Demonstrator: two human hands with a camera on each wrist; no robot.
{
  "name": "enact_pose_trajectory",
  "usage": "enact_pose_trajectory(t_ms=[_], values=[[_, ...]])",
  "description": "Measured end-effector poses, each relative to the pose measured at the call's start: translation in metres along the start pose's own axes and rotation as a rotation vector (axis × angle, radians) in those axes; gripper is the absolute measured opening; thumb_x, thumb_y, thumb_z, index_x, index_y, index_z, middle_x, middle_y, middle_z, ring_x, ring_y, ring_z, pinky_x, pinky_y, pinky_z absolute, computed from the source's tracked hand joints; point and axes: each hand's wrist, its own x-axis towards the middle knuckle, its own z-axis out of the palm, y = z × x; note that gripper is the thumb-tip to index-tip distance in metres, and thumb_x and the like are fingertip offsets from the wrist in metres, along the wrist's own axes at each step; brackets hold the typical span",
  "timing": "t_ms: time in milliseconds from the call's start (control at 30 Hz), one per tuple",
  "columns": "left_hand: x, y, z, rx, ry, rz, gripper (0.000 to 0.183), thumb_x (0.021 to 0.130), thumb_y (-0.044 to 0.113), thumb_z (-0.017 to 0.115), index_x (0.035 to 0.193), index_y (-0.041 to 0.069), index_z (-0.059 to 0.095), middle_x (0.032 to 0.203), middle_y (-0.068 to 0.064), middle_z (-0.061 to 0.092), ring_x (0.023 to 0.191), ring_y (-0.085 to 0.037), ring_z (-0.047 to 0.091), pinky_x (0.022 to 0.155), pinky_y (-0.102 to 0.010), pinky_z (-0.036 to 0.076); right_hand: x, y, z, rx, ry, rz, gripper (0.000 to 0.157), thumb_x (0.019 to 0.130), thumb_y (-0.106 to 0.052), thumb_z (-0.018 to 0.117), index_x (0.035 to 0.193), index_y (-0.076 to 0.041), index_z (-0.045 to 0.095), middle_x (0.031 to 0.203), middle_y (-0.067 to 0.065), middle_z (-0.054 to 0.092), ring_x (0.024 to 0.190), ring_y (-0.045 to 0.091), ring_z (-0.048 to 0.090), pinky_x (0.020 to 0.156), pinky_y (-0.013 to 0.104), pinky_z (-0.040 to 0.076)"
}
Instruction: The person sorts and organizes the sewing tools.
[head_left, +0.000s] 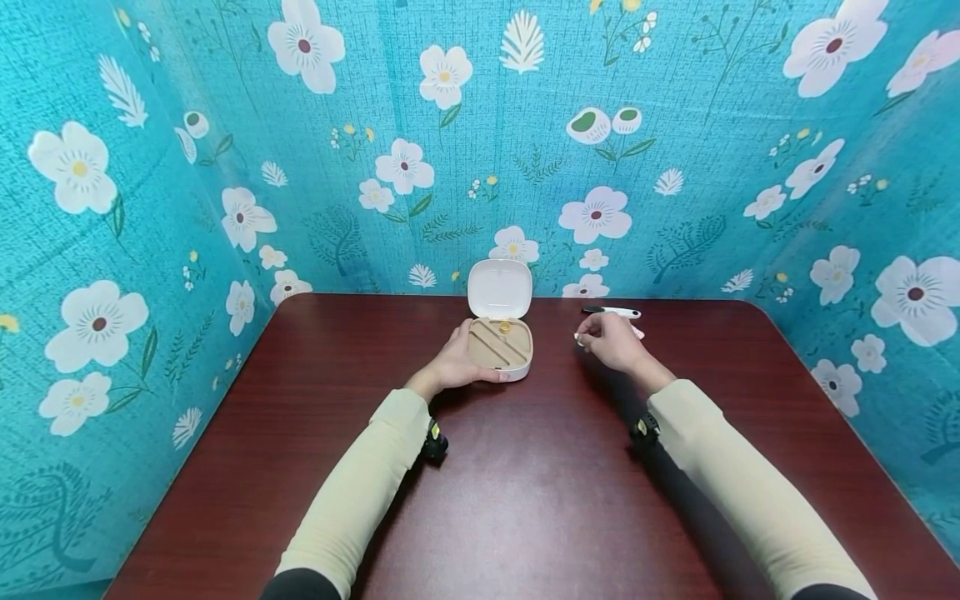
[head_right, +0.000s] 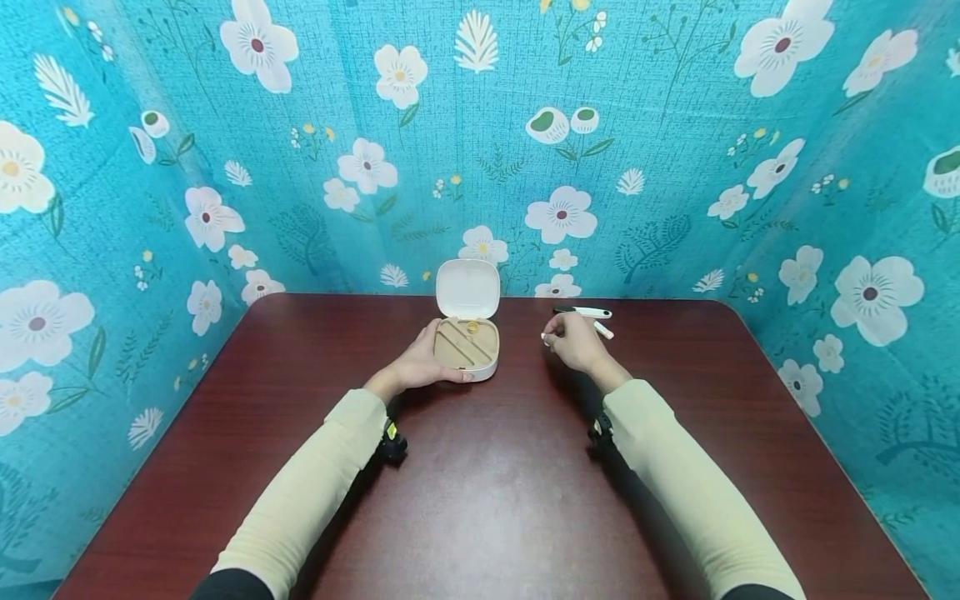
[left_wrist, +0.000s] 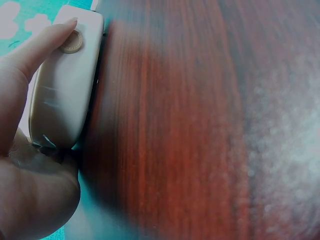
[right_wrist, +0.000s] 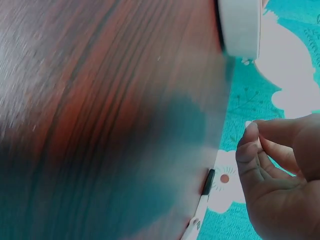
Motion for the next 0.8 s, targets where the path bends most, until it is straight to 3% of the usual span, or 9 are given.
enact_pose_trajectory(t_ms=[200, 400, 667, 800], values=[[0.001, 0.000, 0.000, 0.010, 0.000, 0.000, 0.112, 0.062, 0.039, 0.099, 0.150, 0.012, 0.034, 0.136, -0.011, 0.045, 0.124, -0.027, 0.045, 0.108, -0.044, 0.039, 0.001, -0.011, 0.005, 0.033, 0.008, -0.040, 0.009, 0.096, -0.003, 0.066, 0.097, 0.004, 0.072, 0.082, 0.016, 0.072, 0.070, 0.022, 0.066, 0.063, 0.031, 0.049], [0.001, 0.000, 0.000, 0.006, 0.002, -0.002, 0.115, 0.062, 0.041, 0.098, 0.152, 0.012, 0.033, 0.138, -0.011, 0.044, 0.127, -0.028, 0.045, 0.109, -0.044, 0.039, 0.004, -0.024, 0.014, 0.097, 0.013, -0.038, 0.008, 0.097, -0.002, 0.066, 0.096, 0.004, 0.072, 0.080, 0.014, 0.071, 0.060, 0.017, 0.062, 0.056, 0.028, 0.050], [0.001, 0.000, 0.000, 0.016, -0.004, -0.008, 0.115, 0.062, 0.042, 0.098, 0.151, 0.012, 0.033, 0.138, -0.012, 0.044, 0.128, -0.028, 0.045, 0.110, -0.044, 0.038, 0.009, -0.042, 0.030, 0.174, -0.006, -0.021, 0.008, 0.096, 0.002, 0.065, 0.096, 0.007, 0.071, 0.082, 0.018, 0.073, 0.061, 0.019, 0.069, 0.064, 0.043, 0.060], [0.002, -0.001, 0.001, 0.014, 0.000, -0.008, 0.114, 0.061, 0.043, 0.099, 0.149, 0.013, 0.033, 0.137, -0.011, 0.045, 0.127, -0.027, 0.045, 0.109, -0.043, 0.039, 0.013, -0.051, 0.037, 0.167, -0.006, -0.020, 0.008, 0.095, 0.001, 0.066, 0.094, 0.006, 0.072, 0.079, 0.017, 0.073, 0.059, 0.019, 0.069, 0.060, 0.038, 0.059]])
